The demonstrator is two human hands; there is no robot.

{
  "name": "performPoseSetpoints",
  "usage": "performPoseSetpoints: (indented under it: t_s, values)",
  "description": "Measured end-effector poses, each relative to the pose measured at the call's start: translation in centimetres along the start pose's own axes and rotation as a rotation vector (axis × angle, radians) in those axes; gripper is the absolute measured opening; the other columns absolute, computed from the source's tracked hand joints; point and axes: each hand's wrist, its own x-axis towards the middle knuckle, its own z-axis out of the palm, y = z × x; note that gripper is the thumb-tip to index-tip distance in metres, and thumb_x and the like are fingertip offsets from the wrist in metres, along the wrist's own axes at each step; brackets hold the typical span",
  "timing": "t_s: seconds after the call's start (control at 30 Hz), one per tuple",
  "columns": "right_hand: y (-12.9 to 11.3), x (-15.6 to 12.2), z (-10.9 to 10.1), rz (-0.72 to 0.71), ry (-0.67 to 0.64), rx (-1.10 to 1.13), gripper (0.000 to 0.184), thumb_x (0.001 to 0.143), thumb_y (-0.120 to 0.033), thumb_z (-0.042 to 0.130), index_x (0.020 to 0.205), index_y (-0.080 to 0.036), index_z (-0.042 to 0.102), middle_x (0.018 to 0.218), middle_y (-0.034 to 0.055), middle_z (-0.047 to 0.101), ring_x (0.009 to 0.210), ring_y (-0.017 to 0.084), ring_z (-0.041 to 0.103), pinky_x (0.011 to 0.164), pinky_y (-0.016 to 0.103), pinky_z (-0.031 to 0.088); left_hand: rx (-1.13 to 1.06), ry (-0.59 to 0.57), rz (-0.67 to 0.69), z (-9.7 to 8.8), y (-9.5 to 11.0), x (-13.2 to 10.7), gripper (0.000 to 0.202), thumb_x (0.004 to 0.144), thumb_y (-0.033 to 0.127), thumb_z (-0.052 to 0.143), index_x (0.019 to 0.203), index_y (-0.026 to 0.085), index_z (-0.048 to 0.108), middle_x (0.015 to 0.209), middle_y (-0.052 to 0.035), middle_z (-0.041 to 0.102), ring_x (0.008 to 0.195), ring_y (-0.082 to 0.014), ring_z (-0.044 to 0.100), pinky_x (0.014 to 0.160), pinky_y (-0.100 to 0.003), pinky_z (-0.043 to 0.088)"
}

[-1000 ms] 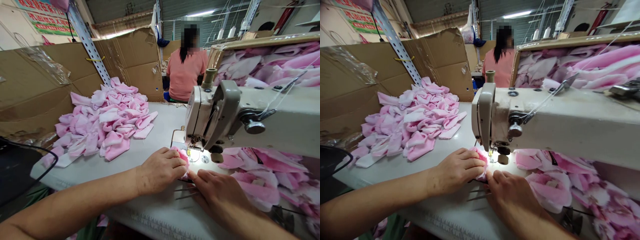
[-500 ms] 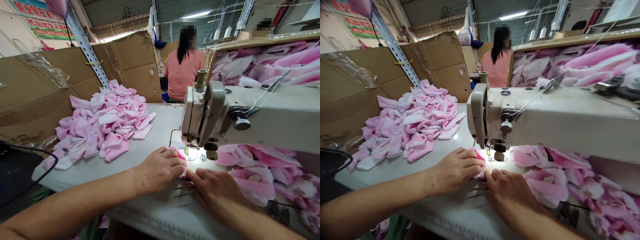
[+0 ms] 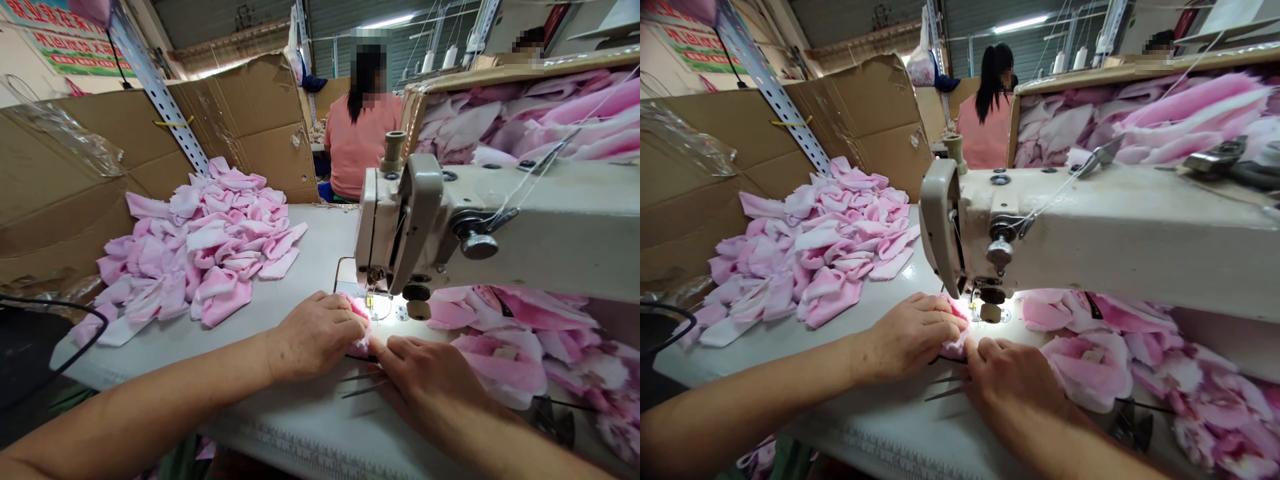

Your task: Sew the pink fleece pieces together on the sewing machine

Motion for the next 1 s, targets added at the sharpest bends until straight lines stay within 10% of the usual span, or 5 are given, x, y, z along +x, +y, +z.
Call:
performPoseSetpoints:
  t_s: [0.3, 1.0]
  values:
    - [0.1, -0.1, 0.3, -0.003, 0.060, 0.004, 0.017, 0.082, -0.022, 0.058, 0.098, -0.022, 0.063, 0.074, -0.0016, 0.063, 0.068, 0.019, 0.061, 0.053, 0.032, 0.029, 0.009, 0.018, 0.043, 0.6, -0.3, 0.0, 0.013, 0.090, 0.015, 0.049, 0.096, 0.022, 0.059, 0.105, 0.0055, 0.068, 0.101, -0.0157, 0.055, 0.086, -0.030, 0.035]
    - [0.6, -0.3, 1.2, -0.084, 0.191, 0.039, 0.025, 0.080, -0.021, 0.060, 0.105, -0.021, 0.057, 0.071, -0.0033, 0.060, 0.061, 0.015, 0.056, 0.052, 0.031, 0.028, -0.054, 0.014, 0.099, 0.7, -1.0, -0.1, 0.019, 0.095, 0.018, 0.043, 0.106, 0.019, 0.059, 0.113, -0.0009, 0.065, 0.101, -0.0173, 0.056, 0.088, -0.030, 0.038]
